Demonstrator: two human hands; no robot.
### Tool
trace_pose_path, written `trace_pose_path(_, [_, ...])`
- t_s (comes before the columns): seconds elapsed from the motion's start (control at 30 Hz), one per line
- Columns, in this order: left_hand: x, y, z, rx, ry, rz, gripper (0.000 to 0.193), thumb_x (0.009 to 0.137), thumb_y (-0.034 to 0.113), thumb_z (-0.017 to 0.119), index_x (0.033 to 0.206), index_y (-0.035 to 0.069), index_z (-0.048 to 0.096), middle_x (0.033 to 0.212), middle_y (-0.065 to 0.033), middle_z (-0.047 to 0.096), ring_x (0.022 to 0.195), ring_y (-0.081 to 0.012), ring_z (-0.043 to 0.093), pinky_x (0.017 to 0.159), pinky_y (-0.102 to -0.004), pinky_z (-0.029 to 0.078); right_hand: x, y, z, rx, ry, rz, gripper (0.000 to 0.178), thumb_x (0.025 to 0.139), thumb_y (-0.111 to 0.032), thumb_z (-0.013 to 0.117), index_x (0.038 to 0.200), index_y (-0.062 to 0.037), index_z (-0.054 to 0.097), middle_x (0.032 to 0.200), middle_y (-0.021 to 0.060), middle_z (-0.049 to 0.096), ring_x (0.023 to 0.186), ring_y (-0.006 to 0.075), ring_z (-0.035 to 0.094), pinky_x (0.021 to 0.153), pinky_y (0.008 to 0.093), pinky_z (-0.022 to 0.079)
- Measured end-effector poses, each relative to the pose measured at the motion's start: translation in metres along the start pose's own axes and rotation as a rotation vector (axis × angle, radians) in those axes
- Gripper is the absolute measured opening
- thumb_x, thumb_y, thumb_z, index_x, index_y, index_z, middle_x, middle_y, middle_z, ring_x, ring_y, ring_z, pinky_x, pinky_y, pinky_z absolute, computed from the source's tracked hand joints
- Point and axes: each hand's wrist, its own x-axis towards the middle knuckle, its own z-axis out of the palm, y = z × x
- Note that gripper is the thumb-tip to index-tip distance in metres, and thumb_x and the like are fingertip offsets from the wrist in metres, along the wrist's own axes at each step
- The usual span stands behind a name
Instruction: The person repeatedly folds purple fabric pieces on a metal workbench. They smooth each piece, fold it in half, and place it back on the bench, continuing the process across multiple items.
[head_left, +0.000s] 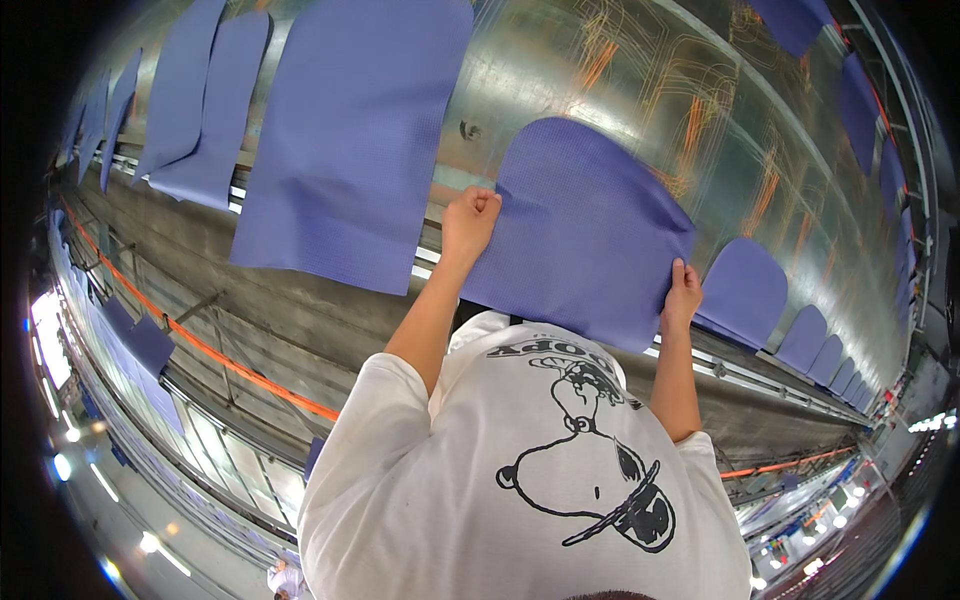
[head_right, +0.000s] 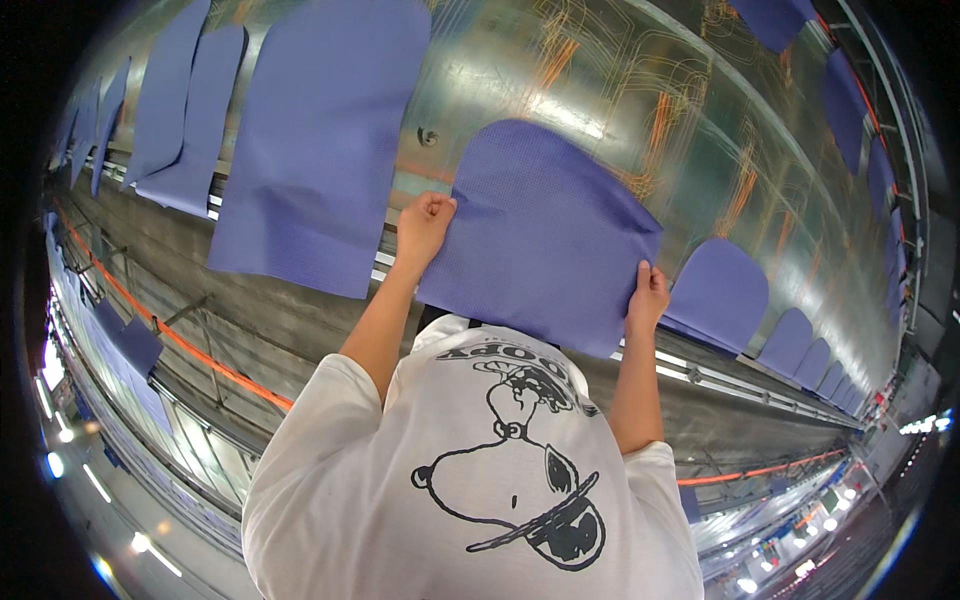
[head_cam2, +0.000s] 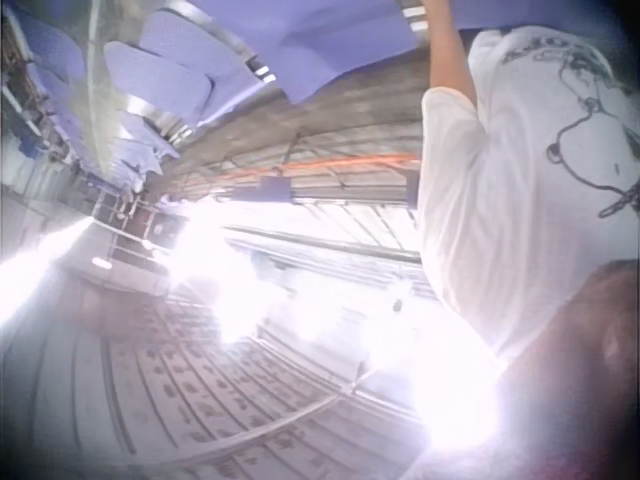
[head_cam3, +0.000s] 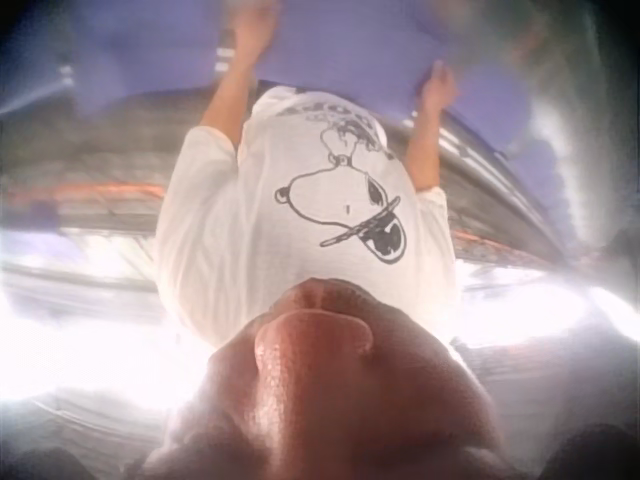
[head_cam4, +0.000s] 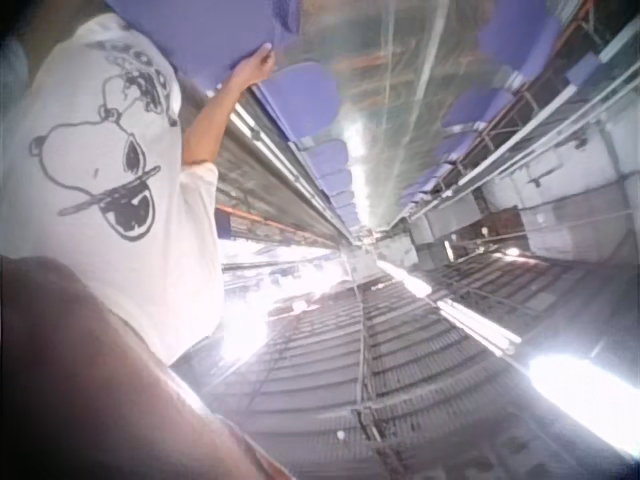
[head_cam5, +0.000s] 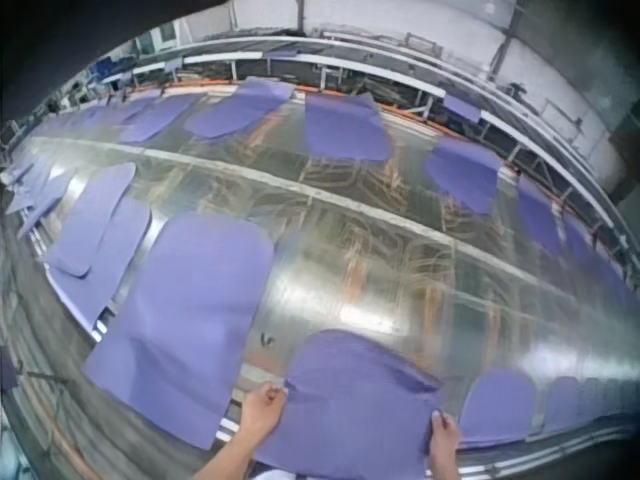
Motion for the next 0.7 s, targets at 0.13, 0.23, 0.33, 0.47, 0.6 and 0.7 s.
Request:
trace_pose_path(0.13, [-0.002, 0.012, -0.004, 0.050, 0.059, -0.038, 0.021, 0.093, 0.024, 0.072, 0.095, 0.003, 0.074, 0.075, -0.0087, 0.073, 0.067, -0.0223, 0.070, 0.066, -0.0373, 0.053, 0.003, 0.015, 0.000, -0.014, -0.037, 0.050, 0.028, 0.101, -0.029, 0.071, 0.102, -0.0013, 0.072, 0.087, -0.0015, 0.064, 0.082, 0.0081, 0.052, 0.076, 0.0260, 0.044])
trace_pose_path(0.23, [0.000, 0.012, -0.005, 0.116, 0.070, -0.019, 0.022, 0.093, 0.025, 0.072, 0.094, 0.003, 0.074, 0.075, -0.0094, 0.074, 0.068, -0.0247, 0.071, 0.066, -0.0389, 0.054, 0.001, 0.017, -0.001, -0.032, -0.045, 0.077, 0.028, 0.103, -0.028, 0.069, 0.106, -0.0001, 0.072, 0.091, -0.0004, 0.067, 0.084, 0.0080, 0.055, 0.078, 0.0259, 0.046])
trace_pose_path(0.33, [0.004, 0.004, -0.005, 0.166, 0.066, 0.018, 0.024, 0.092, 0.027, 0.072, 0.093, 0.003, 0.074, 0.075, -0.0098, 0.074, 0.069, -0.0257, 0.072, 0.066, -0.0398, 0.055, 0.002, 0.015, 0.000, -0.058, -0.067, 0.088, 0.026, 0.103, -0.026, 0.068, 0.107, -0.0005, 0.072, 0.093, -0.0001, 0.068, 0.085, 0.0077, 0.057, 0.078, 0.0257, 0.047])
trace_pose_path(0.47, [0.005, -0.007, -0.004, 0.205, 0.060, 0.048, 0.026, 0.092, 0.029, 0.073, 0.093, 0.003, 0.073, 0.076, -0.0095, 0.074, 0.069, -0.0265, 0.072, 0.066, -0.0405, 0.055, 0.001, 0.007, -0.004, -0.025, -0.166, 0.116, 0.021, 0.103, -0.023, 0.068, 0.104, -0.0024, 0.071, 0.093, -0.0005, 0.069, 0.084, 0.0074, 0.058, 0.079, 0.0251, 0.047])
trace_pose_path(0.6, [0.005, 0.005, -0.006, 0.179, 0.033, -0.002, 0.026, 0.092, 0.030, 0.074, 0.092, 0.004, 0.073, 0.077, -0.0092, 0.074, 0.069, -0.0275, 0.072, 0.066, -0.0409, 0.055, -0.004, 0.003, -0.004, 0.069, -0.195, 0.123, 0.017, 0.101, -0.019, 0.070, 0.103, -0.0029, 0.070, 0.094, -0.0004, 0.070, 0.085, 0.0072, 0.059, 0.079, 0.0244, 0.046])
trace_pose_path(0.7, [0.006, 0.013, -0.008, 0.200, 0.043, 0.023, 0.026, 0.092, 0.031, 0.074, 0.091, 0.005, 0.074, 0.078, -0.0089, 0.074, 0.070, -0.0274, 0.071, 0.066, -0.0407, 0.054, -0.005, 0.002, -0.006, 0.068, -0.178, 0.109, 0.015, 0.101, -0.018, 0.070, 0.104, -0.0028, 0.070, 0.094, -0.0005, 0.070, 0.085, 0.0069, 0.059, 0.080, 0.0238, 0.046])
